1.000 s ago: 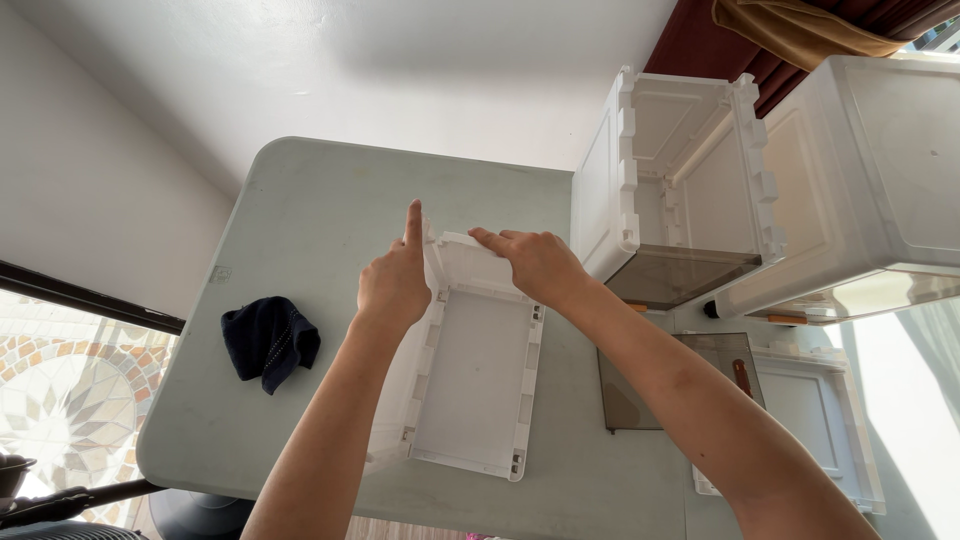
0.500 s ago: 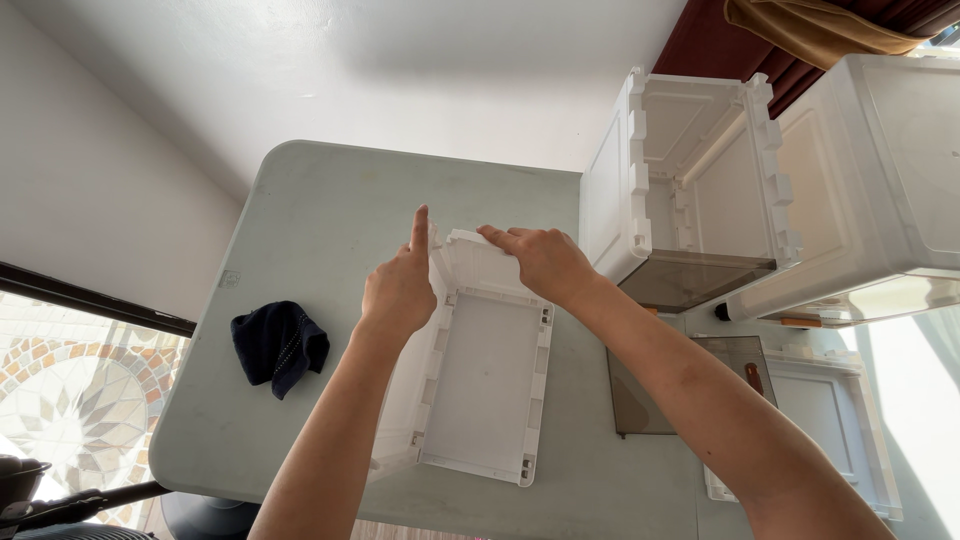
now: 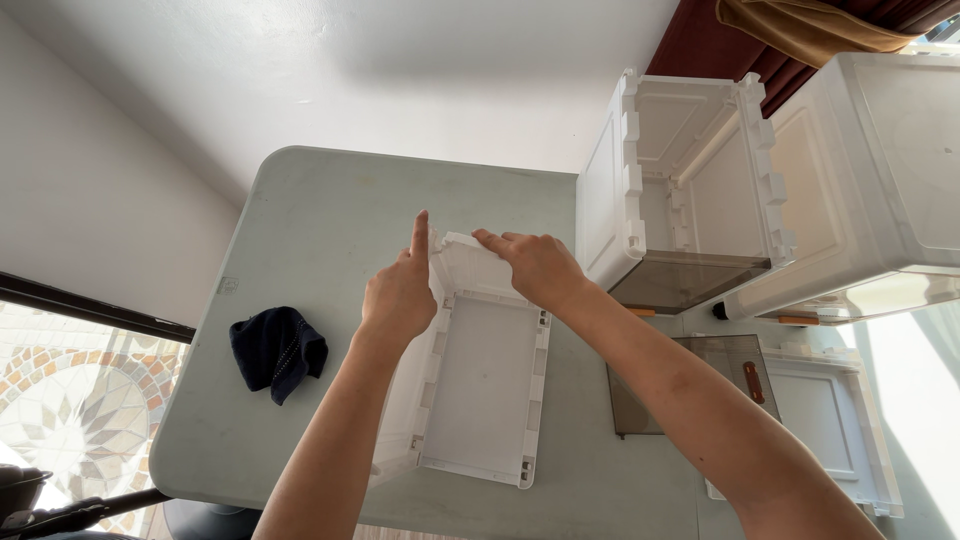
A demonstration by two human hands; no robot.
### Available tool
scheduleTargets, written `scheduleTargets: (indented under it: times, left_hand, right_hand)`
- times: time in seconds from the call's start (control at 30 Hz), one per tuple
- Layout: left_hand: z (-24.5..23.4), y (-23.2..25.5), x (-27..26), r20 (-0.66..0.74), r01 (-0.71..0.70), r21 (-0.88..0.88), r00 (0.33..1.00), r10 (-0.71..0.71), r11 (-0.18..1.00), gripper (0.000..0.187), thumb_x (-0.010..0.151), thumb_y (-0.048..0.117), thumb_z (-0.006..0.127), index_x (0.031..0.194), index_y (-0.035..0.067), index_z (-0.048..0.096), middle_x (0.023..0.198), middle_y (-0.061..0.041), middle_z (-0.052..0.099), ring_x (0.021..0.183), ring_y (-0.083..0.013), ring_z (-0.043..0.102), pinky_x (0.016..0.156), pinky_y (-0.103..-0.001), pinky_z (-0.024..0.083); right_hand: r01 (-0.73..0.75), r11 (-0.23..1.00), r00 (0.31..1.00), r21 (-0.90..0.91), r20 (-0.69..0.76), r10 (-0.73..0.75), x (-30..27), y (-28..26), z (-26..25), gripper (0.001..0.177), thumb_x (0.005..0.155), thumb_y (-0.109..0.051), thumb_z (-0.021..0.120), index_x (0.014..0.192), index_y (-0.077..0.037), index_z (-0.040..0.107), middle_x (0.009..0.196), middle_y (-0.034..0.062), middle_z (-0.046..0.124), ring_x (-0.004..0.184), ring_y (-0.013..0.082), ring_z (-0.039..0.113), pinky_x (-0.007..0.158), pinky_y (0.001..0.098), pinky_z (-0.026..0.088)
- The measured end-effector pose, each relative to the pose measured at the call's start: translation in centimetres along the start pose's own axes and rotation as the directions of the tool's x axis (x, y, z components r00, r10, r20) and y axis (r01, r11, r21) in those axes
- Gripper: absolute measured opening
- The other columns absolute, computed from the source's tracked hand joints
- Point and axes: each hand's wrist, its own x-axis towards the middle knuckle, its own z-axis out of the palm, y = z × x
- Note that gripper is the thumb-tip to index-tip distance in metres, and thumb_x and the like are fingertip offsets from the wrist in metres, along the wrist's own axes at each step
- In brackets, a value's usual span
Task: The person assembles a white plastic storage cabinet by hand on a table. They connect side panels to a base, attach a translucent drawer front, and then place the completed unit next to another similar cabinet.
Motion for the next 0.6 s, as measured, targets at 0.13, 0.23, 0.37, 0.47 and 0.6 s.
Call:
scheduleTargets:
  times: [0.13,0.23,0.37,0.47,0.6]
  left_hand:
    - [0.2,0.1,-0.2,0.002,0.002,0.008,1.000,-0.002,1.000,0.111,0.078,-0.010,0.060,0.163,0.020,-0.005,0.133,-0.015,0.062,0.090,-0.0334,0.073,0.074,-0.042,0.061]
    - [0.0,0.1,-0.2,-0.001,-0.004,0.011,1.000,0.004,1.000,0.111,0.078,-0.010,0.060,0.163,0.020,-0.005,0.132,-0.015,0.062,0.089,-0.0331,0.073,0.074,-0.042,0.062]
    - [0.2,0.3,-0.3,-0.002,-0.030,0.020,1.000,0.030,0.999,0.112,0.077,-0.009,0.062,0.163,0.019,-0.005,0.127,-0.015,0.064,0.088,-0.0331,0.072,0.073,-0.042,0.061]
    - [0.2,0.3,-0.3,-0.012,-0.055,0.014,0.998,0.055,0.998,0.111,0.078,-0.009,0.062,0.164,0.019,-0.004,0.122,-0.015,0.065,0.088,-0.0327,0.072,0.074,-0.043,0.061]
    - [0.1,0.3,-0.3,0.008,-0.050,-0.004,0.999,0.050,0.999,0.111,0.078,-0.009,0.061,0.164,0.019,-0.004,0.122,-0.015,0.065,0.089,-0.0320,0.072,0.076,-0.043,0.061]
  right_hand:
    - [-0.029,1.000,0.998,-0.012,0.059,0.029,-0.7,-0.7,0.0,0.075,0.082,0.015,0.049,0.146,-0.022,0.056,0.099,0.0086,0.075,0.064,0.0255,0.069,0.060,0.0360,0.060]
    - [-0.009,1.000,0.999,0.000,0.033,0.009,-0.4,-0.6,-0.1,0.075,0.080,0.016,0.049,0.145,-0.021,0.057,0.102,0.0086,0.075,0.065,0.0257,0.069,0.060,0.0361,0.060]
    - [0.014,0.999,1.000,0.031,-0.008,-0.014,-0.1,-0.1,0.1,0.071,0.081,0.014,0.051,0.141,-0.022,0.060,0.103,0.0074,0.076,0.072,0.0253,0.072,0.064,0.0363,0.061]
    - [0.015,0.999,1.000,0.044,-0.011,-0.015,0.2,0.2,0.2,0.069,0.082,0.014,0.050,0.139,-0.022,0.061,0.103,0.0061,0.077,0.078,0.0232,0.074,0.068,0.0359,0.061]
    - [0.047,0.998,0.999,0.042,-0.028,-0.046,0.2,0.4,0.1,0.065,0.083,0.013,0.051,0.137,-0.022,0.063,0.105,0.0051,0.077,0.083,0.0208,0.075,0.069,0.0364,0.061]
